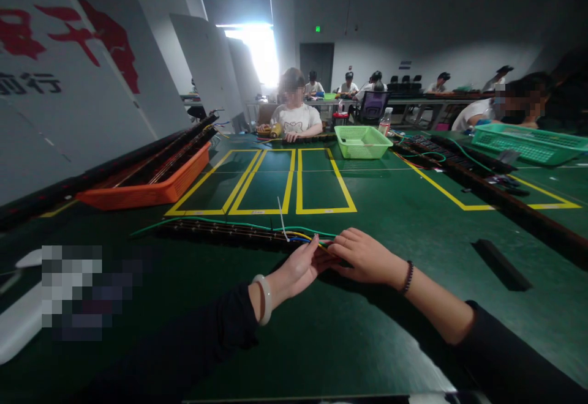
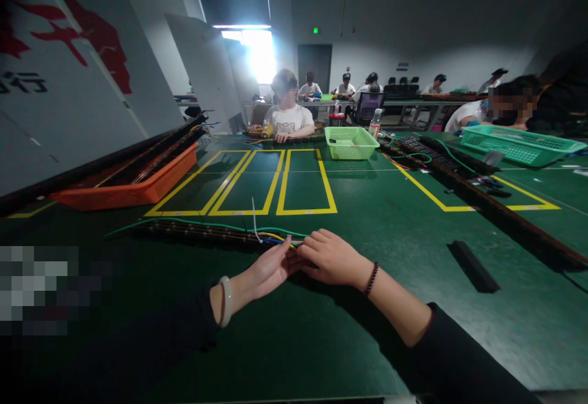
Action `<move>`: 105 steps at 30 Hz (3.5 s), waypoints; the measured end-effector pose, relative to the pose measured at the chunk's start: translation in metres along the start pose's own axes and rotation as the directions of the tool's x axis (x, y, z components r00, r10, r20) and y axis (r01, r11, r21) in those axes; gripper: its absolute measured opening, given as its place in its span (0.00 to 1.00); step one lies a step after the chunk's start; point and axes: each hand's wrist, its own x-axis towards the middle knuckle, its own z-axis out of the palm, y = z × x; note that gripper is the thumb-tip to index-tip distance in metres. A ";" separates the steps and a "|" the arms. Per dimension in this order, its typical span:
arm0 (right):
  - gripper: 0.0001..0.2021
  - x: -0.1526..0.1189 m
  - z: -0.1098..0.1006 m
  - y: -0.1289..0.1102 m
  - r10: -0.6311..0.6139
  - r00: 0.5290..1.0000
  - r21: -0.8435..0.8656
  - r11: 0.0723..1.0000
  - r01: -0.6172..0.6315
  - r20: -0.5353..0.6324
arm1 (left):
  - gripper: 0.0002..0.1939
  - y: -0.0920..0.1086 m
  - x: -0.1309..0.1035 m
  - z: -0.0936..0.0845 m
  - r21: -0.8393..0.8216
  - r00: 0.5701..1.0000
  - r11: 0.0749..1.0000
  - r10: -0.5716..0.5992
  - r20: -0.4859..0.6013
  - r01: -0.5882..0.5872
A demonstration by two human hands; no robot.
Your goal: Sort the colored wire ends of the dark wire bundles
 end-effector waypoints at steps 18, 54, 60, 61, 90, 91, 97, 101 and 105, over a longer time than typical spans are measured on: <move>0.12 -0.002 0.029 0.027 0.333 0.943 0.308 0.899 -0.311 -0.022 | 0.13 -0.004 0.004 -0.006 0.110 0.999 0.993 0.034 0.024 -0.036; 0.17 -0.017 -0.004 0.029 0.058 0.985 0.029 0.998 -0.054 -0.162 | 0.10 0.001 0.000 -0.004 0.047 1.000 0.999 0.000 0.011 -0.001; 0.13 -0.012 0.000 0.015 -0.115 0.993 -0.040 0.993 0.113 -0.042 | 0.11 -0.002 0.003 -0.008 0.055 0.996 0.998 0.009 0.084 -0.014; 0.12 -0.011 0.002 0.014 -0.121 0.992 -0.046 0.992 0.119 -0.040 | 0.12 -0.002 0.003 -0.009 0.056 0.996 0.998 0.012 0.090 -0.017; 0.18 -0.014 0.008 0.019 0.131 0.962 -0.098 0.983 -0.158 -0.239 | 0.17 0.004 -0.005 0.001 0.074 0.999 0.997 -0.032 -0.029 0.034; 0.19 -0.015 0.006 0.017 0.050 0.966 -0.097 0.992 -0.077 -0.254 | 0.16 0.004 -0.005 0.001 0.067 0.999 0.997 -0.043 -0.021 0.045; 0.15 -0.010 0.007 0.002 -0.164 0.969 -0.136 0.981 0.140 -0.186 | 0.13 0.004 -0.003 0.000 0.039 0.999 0.998 -0.041 -0.018 0.042; 0.15 -0.009 0.011 0.004 -0.105 0.979 -0.119 0.989 0.085 -0.174 | 0.14 0.005 -0.003 0.002 0.033 1.000 0.999 -0.026 -0.002 0.026; 0.15 -0.009 0.014 0.009 0.021 0.974 -0.091 0.995 -0.042 -0.225 | 0.16 0.003 -0.002 0.000 0.047 0.999 0.999 -0.013 0.052 0.010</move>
